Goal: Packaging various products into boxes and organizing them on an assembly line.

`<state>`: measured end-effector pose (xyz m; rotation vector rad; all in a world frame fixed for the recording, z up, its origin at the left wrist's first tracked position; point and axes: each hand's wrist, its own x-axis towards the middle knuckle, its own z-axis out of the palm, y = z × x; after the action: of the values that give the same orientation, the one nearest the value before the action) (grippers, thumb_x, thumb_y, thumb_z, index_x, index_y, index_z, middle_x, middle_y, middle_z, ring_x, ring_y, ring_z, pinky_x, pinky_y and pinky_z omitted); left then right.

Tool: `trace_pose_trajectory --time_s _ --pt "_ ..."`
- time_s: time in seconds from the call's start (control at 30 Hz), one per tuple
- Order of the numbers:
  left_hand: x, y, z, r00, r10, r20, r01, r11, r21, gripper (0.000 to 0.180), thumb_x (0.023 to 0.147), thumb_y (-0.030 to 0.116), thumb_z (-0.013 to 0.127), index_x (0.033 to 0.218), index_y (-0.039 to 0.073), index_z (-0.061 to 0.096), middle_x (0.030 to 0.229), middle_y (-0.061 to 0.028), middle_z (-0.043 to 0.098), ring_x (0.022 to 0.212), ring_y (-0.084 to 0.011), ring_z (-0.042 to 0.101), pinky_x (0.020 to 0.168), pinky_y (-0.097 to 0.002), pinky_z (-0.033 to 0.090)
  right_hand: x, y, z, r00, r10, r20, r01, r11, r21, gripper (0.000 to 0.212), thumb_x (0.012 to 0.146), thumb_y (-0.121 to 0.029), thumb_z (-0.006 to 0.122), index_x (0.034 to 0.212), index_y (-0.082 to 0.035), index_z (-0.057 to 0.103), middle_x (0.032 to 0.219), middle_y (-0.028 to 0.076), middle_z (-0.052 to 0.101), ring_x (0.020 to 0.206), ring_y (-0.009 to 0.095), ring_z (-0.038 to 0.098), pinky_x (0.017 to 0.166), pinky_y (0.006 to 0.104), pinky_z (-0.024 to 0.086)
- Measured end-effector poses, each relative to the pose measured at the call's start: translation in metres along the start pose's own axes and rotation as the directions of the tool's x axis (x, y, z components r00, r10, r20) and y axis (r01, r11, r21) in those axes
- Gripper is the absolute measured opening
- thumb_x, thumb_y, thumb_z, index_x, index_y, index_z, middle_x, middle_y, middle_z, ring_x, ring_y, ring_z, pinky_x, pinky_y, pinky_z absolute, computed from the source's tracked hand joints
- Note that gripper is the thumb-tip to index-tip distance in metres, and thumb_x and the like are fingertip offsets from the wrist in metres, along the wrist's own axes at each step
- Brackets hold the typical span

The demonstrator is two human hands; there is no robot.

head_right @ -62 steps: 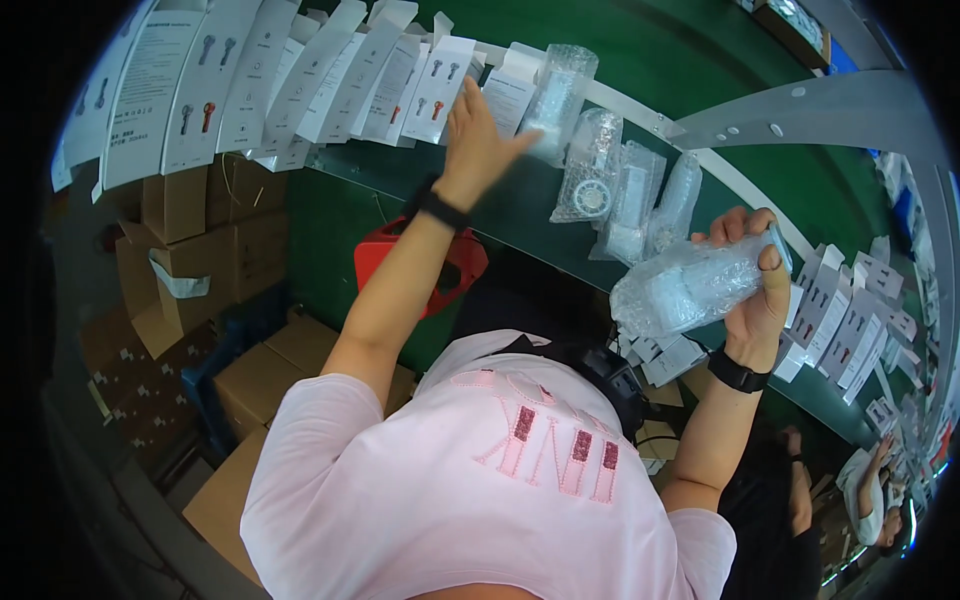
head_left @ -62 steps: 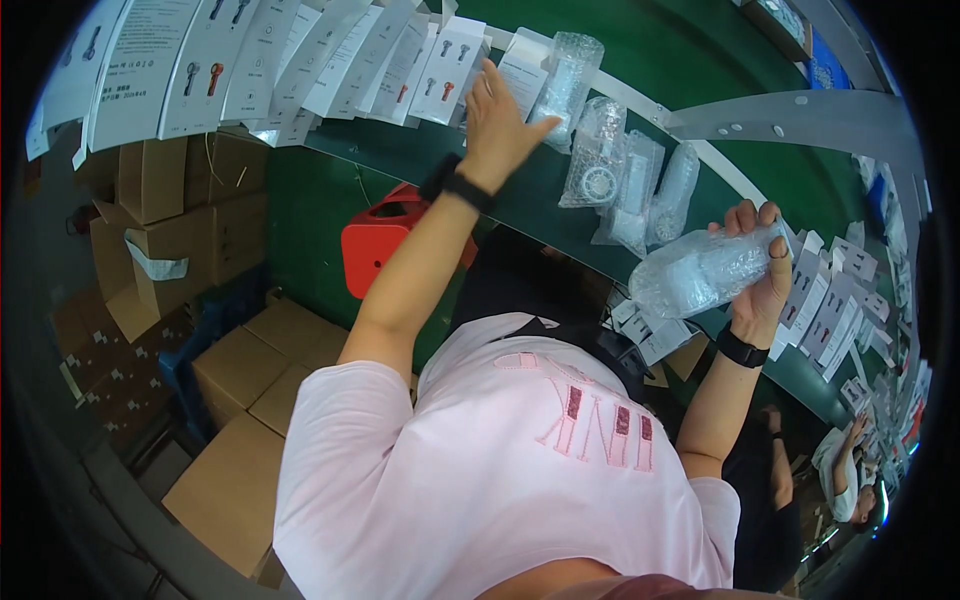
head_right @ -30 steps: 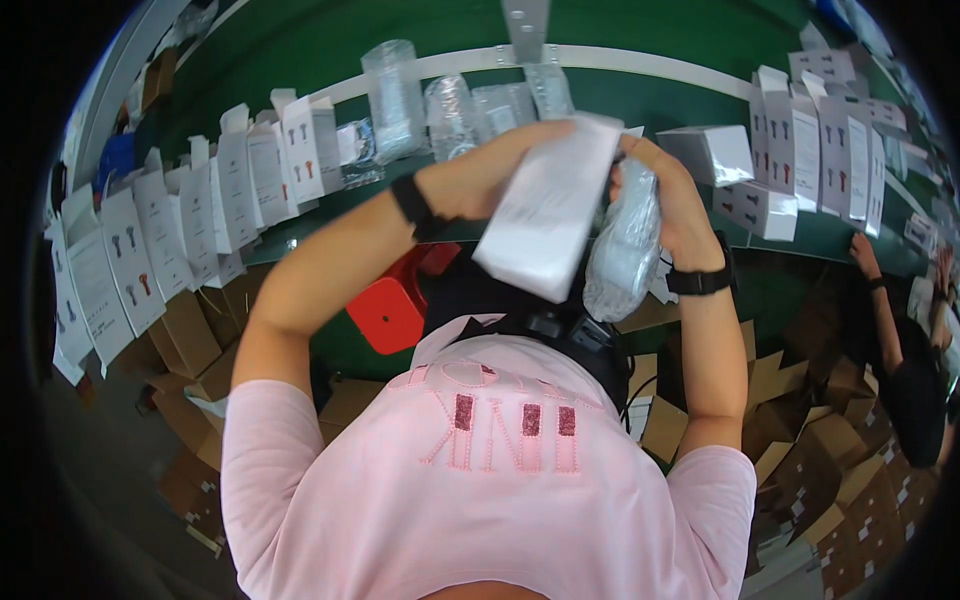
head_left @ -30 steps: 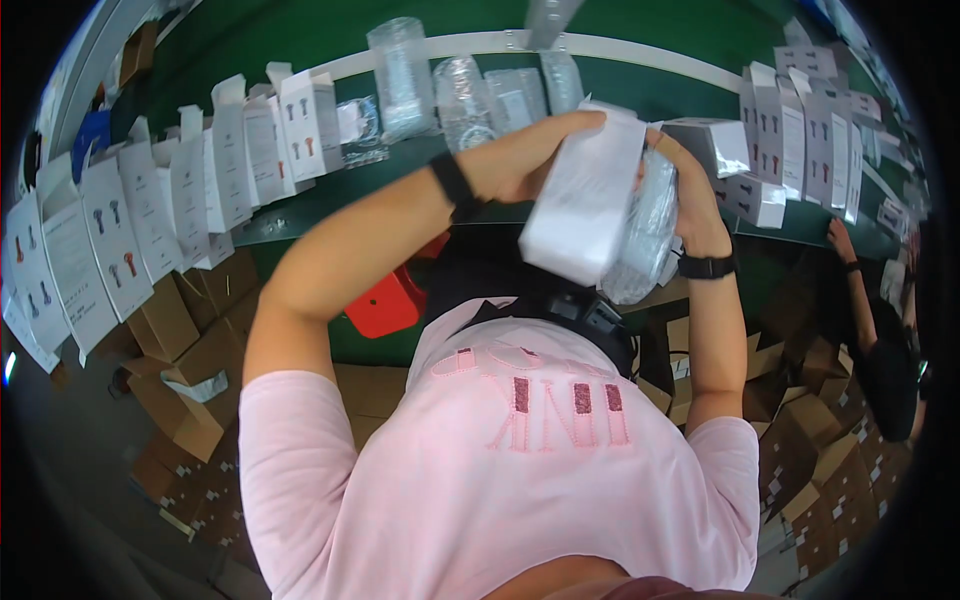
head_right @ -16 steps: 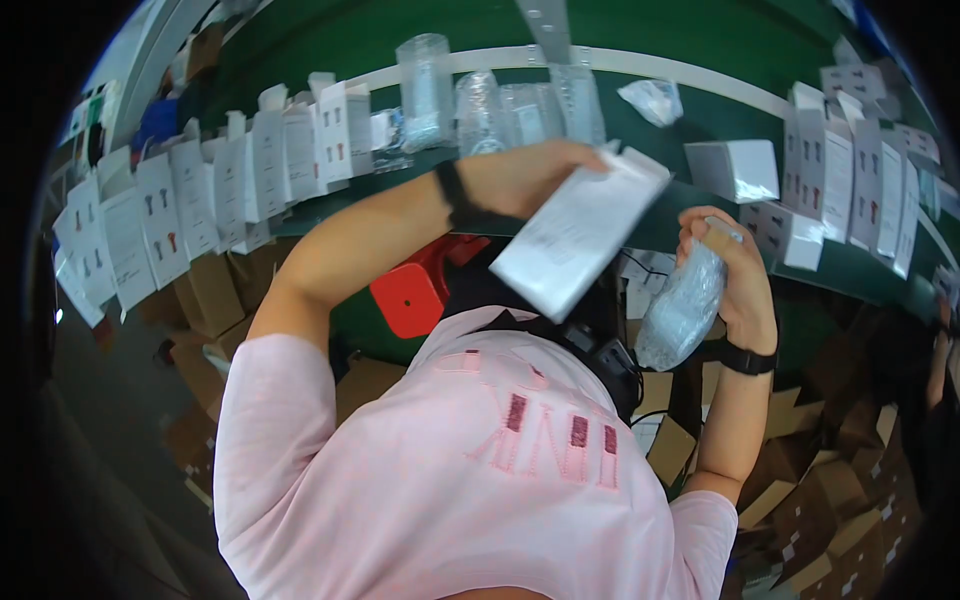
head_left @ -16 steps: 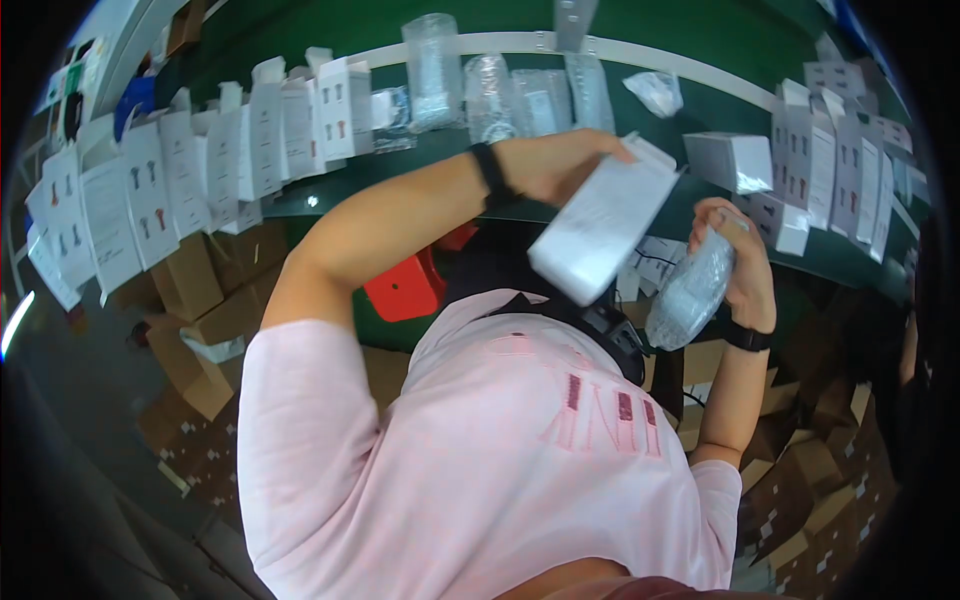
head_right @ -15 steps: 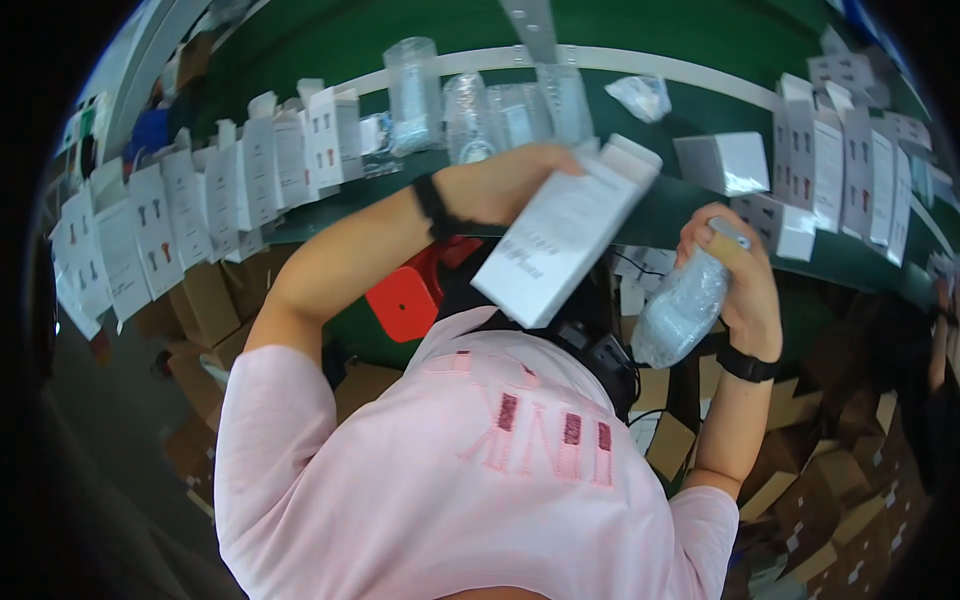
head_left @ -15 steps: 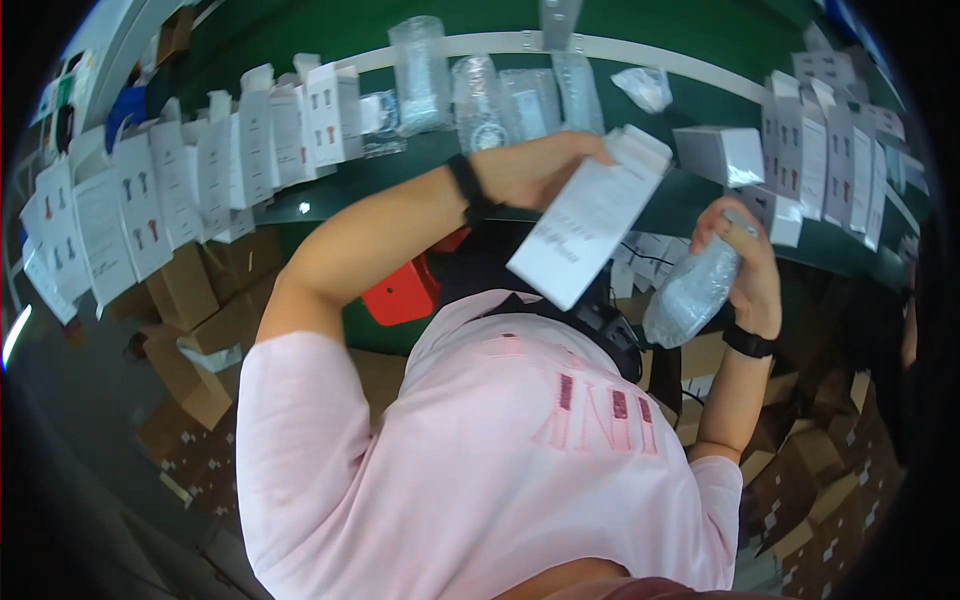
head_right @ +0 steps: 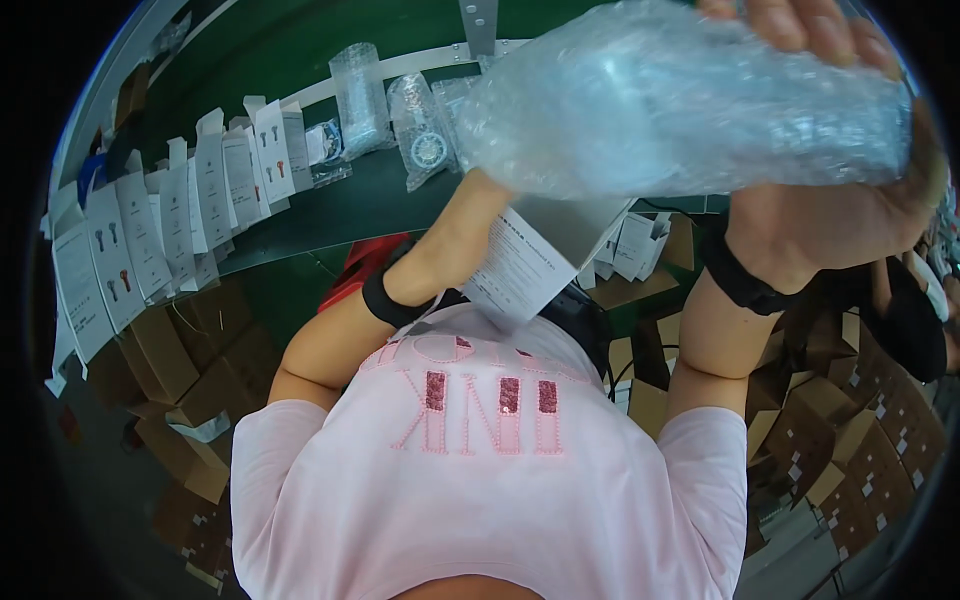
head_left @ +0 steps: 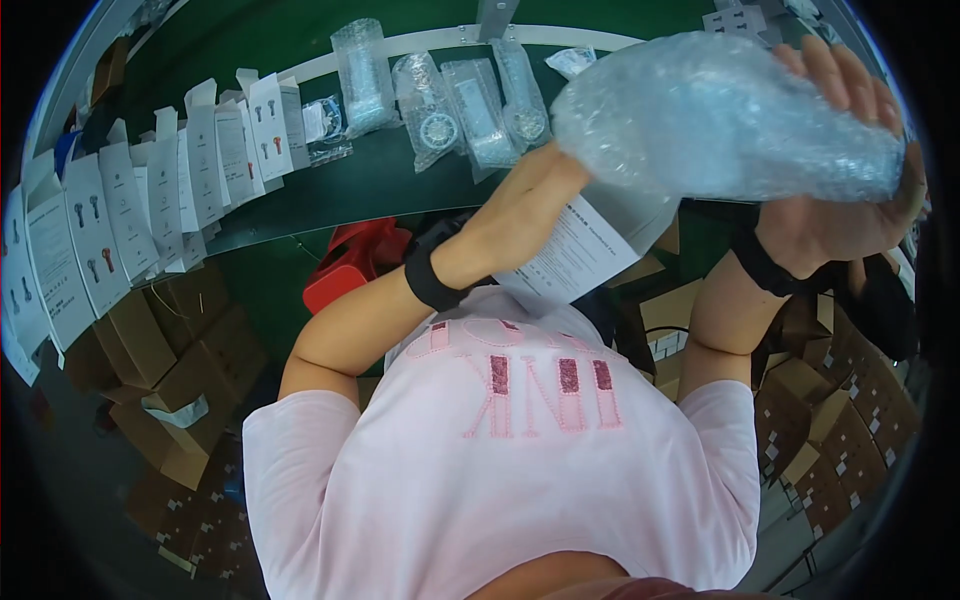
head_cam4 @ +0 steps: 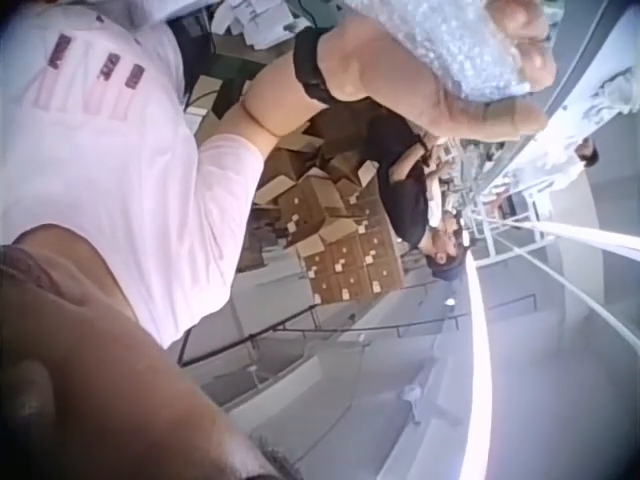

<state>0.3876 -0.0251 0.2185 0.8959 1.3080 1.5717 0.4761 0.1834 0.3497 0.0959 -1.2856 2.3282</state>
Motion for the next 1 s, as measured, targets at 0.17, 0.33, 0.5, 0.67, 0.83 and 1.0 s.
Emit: trace_pose_trajectory --time_s 0.17,0.33,0.5,0.67,0.83,1.0 --pt "-0.02 0.006 -0.004 0.97 -0.233 -0.067 0.204 0.933 -0.297 0.045 0.098 0.032 0.034 0.099 -0.007 0.057 0.087 -0.0192 0.062 0.08 -0.0208 0.057 0.074 -0.032 0.044 0.002 0.025 0.036 0.97 0.129 0.205 -0.106 0.987 -0.12 0.019 0.088 -0.034 0.043 0.086 -0.015 0.044 0.087 0.003 0.043 0.088 0.02 0.044 0.086 0.0393 0.034" --pt "-0.028 0.013 -0.004 0.988 -0.06 -0.145 0.062 0.998 0.004 0.051 0.099 0.037 0.032 0.095 -0.008 0.057 0.08 -0.0153 0.06 0.075 -0.0203 0.054 0.073 -0.0319 0.042 0.006 0.031 0.029 0.927 0.364 0.094 -0.347 0.925 -0.154 0.027 0.093 -0.034 0.04 0.089 -0.008 0.046 0.087 0.008 0.046 0.084 0.021 0.048 0.081 0.036 0.041" --pt "-0.028 0.023 -0.019 0.993 -0.063 -0.1 0.044 0.982 -0.182 0.055 0.099 0.039 0.033 0.107 -0.01 0.055 0.077 -0.0114 0.056 0.072 -0.0194 0.048 0.073 -0.0316 0.042 -0.009 0.068 0.036 0.848 0.529 0.022 -0.524 0.844 -0.11 0.025 0.094 -0.021 0.045 0.107 -0.001 0.053 0.105 0.01 0.056 0.103 0.021 0.055 0.091 0.034 0.043" --pt "-0.04 0.015 -0.033 0.992 -0.062 -0.114 0.057 0.997 -0.043 0.057 0.099 0.038 0.037 0.126 -0.01 0.046 0.091 -0.018 0.059 0.087 -0.0248 0.056 0.082 -0.0349 0.041 -0.027 0.061 0.064 0.767 0.58 -0.274 -0.527 0.328 -0.784 0.023 0.086 0.0 0.058 0.108 0.002 0.063 0.102 0.008 0.065 0.09 0.013 0.062 0.079 0.0289 0.05" --pt "-0.061 0.005 -0.05 0.957 -0.11 -0.267 0.123 0.992 0.032 0.051 0.1 0.033 0.034 0.13 -0.007 0.046 0.1 -0.0206 0.06 0.091 -0.0306 0.058 0.085 -0.0373 0.043 -0.006 0.106 0.042 0.845 0.498 -0.192 -0.447 0.463 -0.765 0.021 0.083 -0.002 0.061 0.103 -0.002 0.069 0.089 0.009 0.069 0.081 0.011 0.062 0.074 0.0254 0.049" --pt "-0.094 -0.014 -0.109 0.828 -0.272 -0.49 0.177 0.956 -0.232 0.049 0.102 0.035 0.032 0.132 -0.002 0.045 0.124 -0.0109 0.055 0.11 -0.0196 0.055 0.096 -0.0325 0.041 0.025 0.206 -0.173 0.931 0.187 -0.315 -0.269 -0.235 -0.934 0.038 0.084 -0.009 0.059 0.121 -0.006 0.06 0.102 0.022 0.066 0.093 0.034 0.064 0.083 0.0398 0.05"
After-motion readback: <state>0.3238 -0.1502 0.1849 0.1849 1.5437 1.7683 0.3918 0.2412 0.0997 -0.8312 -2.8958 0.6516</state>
